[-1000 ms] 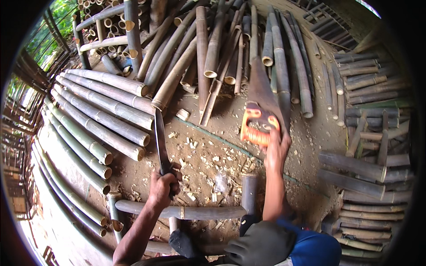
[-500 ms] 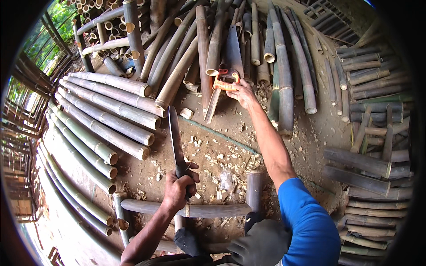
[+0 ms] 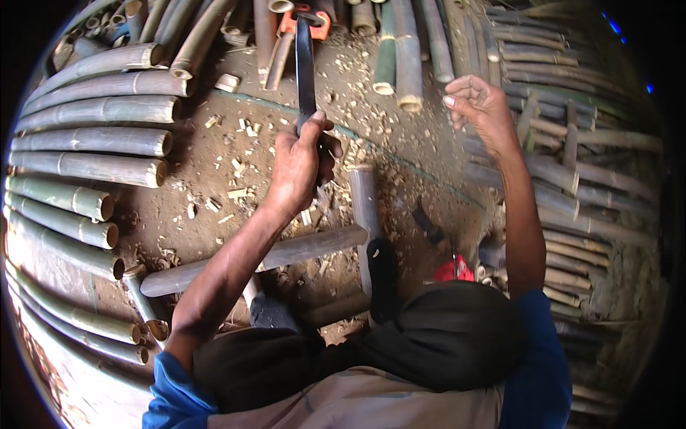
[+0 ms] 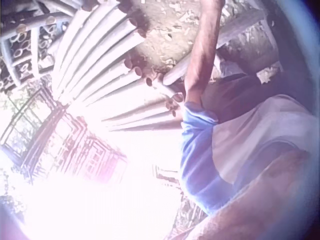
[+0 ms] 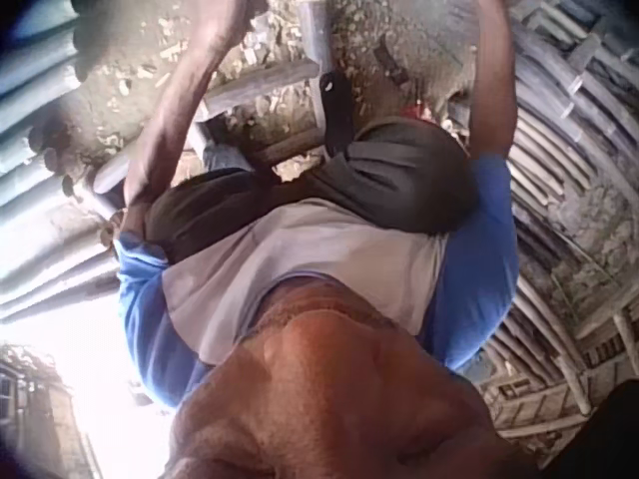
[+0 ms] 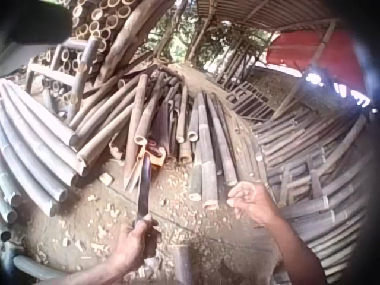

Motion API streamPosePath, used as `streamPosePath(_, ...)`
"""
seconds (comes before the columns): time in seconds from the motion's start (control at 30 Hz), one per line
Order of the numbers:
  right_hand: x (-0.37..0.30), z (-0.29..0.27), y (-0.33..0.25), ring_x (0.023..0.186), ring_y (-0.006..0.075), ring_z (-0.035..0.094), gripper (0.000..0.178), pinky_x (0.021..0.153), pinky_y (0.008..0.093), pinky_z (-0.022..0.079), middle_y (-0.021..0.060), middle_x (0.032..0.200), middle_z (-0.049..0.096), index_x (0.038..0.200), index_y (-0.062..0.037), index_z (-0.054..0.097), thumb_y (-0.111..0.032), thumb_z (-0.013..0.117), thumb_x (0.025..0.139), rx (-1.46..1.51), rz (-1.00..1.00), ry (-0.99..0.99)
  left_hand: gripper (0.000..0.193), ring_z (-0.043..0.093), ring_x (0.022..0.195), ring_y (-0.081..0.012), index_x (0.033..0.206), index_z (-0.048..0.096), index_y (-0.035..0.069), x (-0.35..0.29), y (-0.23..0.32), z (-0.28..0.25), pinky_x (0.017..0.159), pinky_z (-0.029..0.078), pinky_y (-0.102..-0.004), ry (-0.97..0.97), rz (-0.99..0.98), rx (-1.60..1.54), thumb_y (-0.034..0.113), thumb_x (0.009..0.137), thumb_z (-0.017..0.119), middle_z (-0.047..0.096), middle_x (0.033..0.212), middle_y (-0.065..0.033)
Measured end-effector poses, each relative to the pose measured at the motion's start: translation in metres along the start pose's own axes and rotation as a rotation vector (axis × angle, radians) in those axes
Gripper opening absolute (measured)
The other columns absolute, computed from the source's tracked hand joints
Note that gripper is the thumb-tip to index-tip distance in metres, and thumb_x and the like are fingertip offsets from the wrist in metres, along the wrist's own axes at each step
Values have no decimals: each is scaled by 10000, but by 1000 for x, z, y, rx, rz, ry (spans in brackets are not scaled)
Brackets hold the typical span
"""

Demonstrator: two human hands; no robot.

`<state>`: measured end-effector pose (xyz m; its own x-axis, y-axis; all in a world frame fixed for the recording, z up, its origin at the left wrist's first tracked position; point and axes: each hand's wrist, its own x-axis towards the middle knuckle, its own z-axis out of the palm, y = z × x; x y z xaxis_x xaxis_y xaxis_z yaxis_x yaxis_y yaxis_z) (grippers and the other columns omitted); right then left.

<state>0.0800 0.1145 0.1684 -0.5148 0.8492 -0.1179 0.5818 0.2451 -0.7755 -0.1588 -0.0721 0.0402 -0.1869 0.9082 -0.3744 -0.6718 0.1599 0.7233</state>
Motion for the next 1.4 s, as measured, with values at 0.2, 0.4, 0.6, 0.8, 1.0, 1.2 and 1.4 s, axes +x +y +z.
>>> streamPosePath(0.2,-119,51,98,612,81,558,195,577,273,499,-6,719,600,906,-83,636,-257,674,984,-232,164,-201,331,464,440,-67,1016,650,74,-4,-16,-12,389,365,-240,-48,85,243,402,1020,606,627,699,-13)
streamPosePath(0.4,-367,106,230,984,425,661,364,836,523,497,237,1025,684,1092,-35,625,-339,692,904,-745,773,-393,426,526,537,-48,1062,676,20,-33,21,-75,471,408,-236,-269,-47,857,437,982,638,631,716,2)
streamPosePath(0.6,-416,147,272,999,423,660,394,847,519,499,237,1040,683,1123,-36,614,-341,706,892,-614,795,-221,505,596,527,-118,871,738,8,-38,3,-63,485,469,-292,-263,-281,1242,470,999,579,642,623,-50)
streamPosePath(0.8,-423,145,282,1014,421,660,427,858,514,500,237,1054,683,1154,-37,603,-343,720,880,-564,764,-151,565,656,509,-158,921,742,-2,23,-42,-51,461,569,-331,-428,-20,1366,504,1040,520,702,685,-110)
streamPosePath(1.0,-437,149,282,1029,420,659,463,869,510,502,237,1069,682,1185,-38,593,-345,735,869,-538,752,-98,615,598,546,-137,946,755,1,39,-64,-22,536,487,-342,-136,-79,1257,593,981,590,677,661,-73)
streamPosePath(1.2,-457,152,282,1044,418,658,502,880,506,504,236,1084,681,1216,-39,582,-347,749,857,-485,763,-20,551,571,525,-86,894,744,-12,21,-91,-15,490,460,-263,-78,-63,1095,516,991,620,648,622,-46)
streamPosePath(1.4,-493,143,279,1059,416,658,542,891,502,505,236,1098,680,1247,-40,571,-349,764,845,-413,724,-5,582,493,465,-55,903,719,35,20,-106,-4,430,385,-232,-95,-138,982,596,979,583,579,601,13)
